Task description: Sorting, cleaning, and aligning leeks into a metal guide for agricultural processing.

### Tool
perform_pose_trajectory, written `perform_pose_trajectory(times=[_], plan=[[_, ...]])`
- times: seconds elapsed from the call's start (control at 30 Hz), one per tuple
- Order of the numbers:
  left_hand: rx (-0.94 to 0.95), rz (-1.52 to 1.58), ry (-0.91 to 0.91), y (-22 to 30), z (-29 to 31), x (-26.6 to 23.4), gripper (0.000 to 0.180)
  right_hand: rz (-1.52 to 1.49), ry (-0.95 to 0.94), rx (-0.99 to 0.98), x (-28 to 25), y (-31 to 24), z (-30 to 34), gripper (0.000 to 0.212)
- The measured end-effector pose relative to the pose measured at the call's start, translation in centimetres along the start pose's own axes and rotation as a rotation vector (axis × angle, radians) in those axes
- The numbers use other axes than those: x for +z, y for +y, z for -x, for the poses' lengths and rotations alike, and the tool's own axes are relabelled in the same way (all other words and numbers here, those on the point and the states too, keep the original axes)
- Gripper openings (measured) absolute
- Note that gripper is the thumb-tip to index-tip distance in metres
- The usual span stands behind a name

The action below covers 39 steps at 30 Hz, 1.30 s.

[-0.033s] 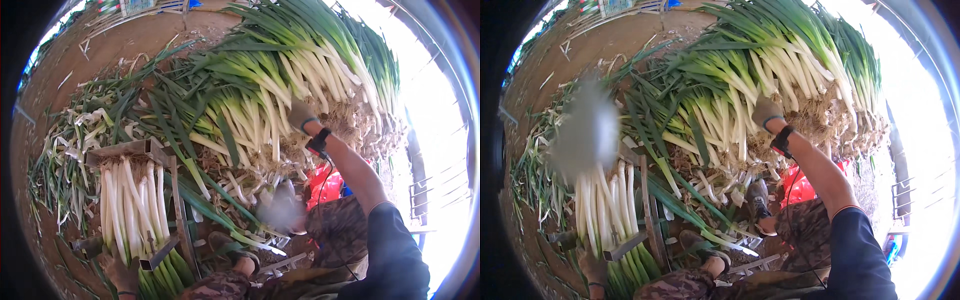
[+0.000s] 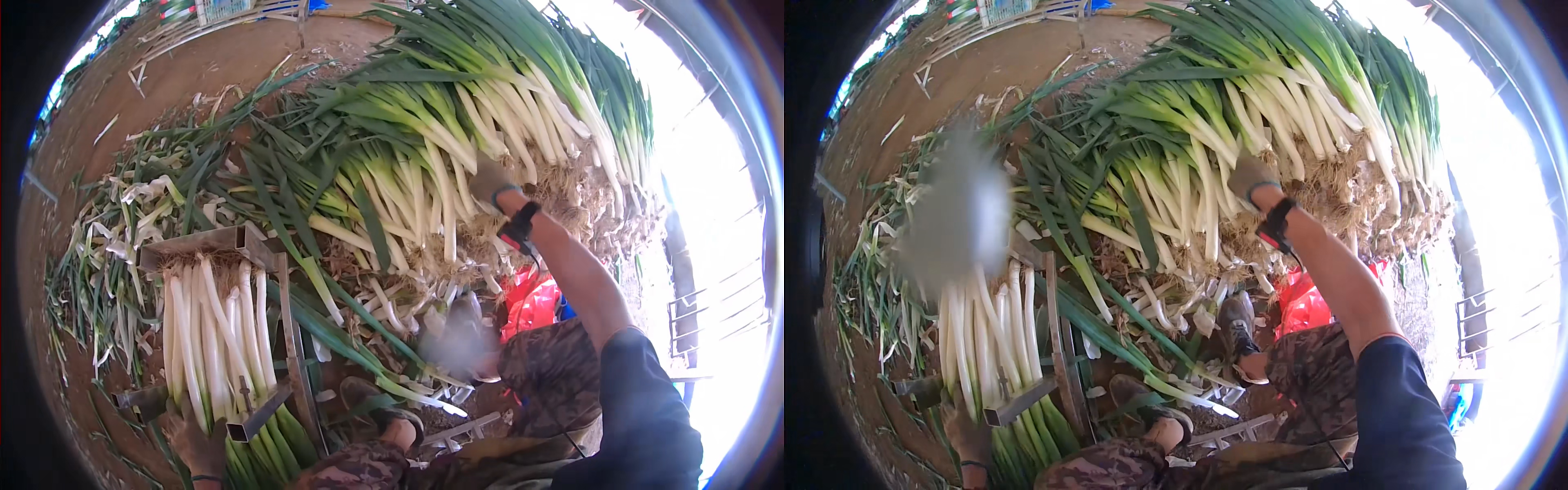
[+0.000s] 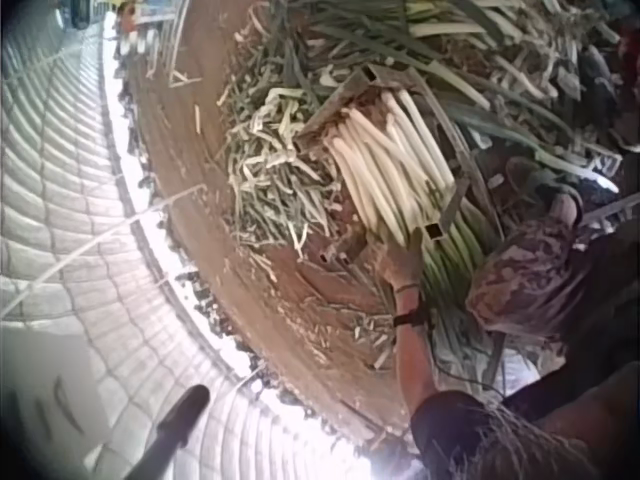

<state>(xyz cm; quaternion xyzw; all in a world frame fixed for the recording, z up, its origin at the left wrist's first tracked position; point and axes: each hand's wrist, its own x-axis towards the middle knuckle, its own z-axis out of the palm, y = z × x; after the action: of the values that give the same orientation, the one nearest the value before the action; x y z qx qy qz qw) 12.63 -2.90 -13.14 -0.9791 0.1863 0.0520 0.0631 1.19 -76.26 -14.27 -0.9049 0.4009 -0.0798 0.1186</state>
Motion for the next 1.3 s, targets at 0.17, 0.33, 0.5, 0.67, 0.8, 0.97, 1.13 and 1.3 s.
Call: perform_pose_trajectory(times=[0.17, 0.33, 0.5, 0.67, 0.8, 0.97, 1.13, 1.3], plan=[[-0.077, 0.042, -0.071, -0.3, 0.3, -0.9, 0.1, -0.055, -0.476, 0.263, -2.3, -5.0, -2.9, 0.072], [-0.035, 0.035, -0.014, -0.2, 0.0, -0.6, 0.098, 0.33, -0.582, 0.198, -1.5, -2.9, -4.4, 0.075], [-0.083, 0.071, -0.042, -0.8, 0.8, -1.6, 0.097, 0.383, -0.479, 0.111, 1.9, -4.8, 0.2, 0.056], [-0.055, 0.104, -0.041, 0.4, 0.4, -1.2, 0.096, 0.189, -0.282, 0.155, 2.5, -2.2, 4.2, 0.045], [-0.08, 0.142, -0.024, -0.2, 0.9, -1.3, 0.096, -0.043, -0.548, 0.148, 0.2, -2.9, 8.8, 0.052], [-0.107, 0.174, -0.062, 0.5, 1.3, -2.3, 0.094, -0.332, -0.722, 0.221, -5.0, -2.9, 21.8, 0.061], [-0.093, 0.093, -0.074, 2.1, 1.1, -2.0, 0.092, -0.633, -0.893, 0.175, -1.7, 4.1, 35.2, 0.043], [-0.008, 0.573, -0.012, -2.7, 0.6, -4.8, 0.075, -0.904, -1.133, 0.056, -8.2, 2.6, 43.8, 0.034]])
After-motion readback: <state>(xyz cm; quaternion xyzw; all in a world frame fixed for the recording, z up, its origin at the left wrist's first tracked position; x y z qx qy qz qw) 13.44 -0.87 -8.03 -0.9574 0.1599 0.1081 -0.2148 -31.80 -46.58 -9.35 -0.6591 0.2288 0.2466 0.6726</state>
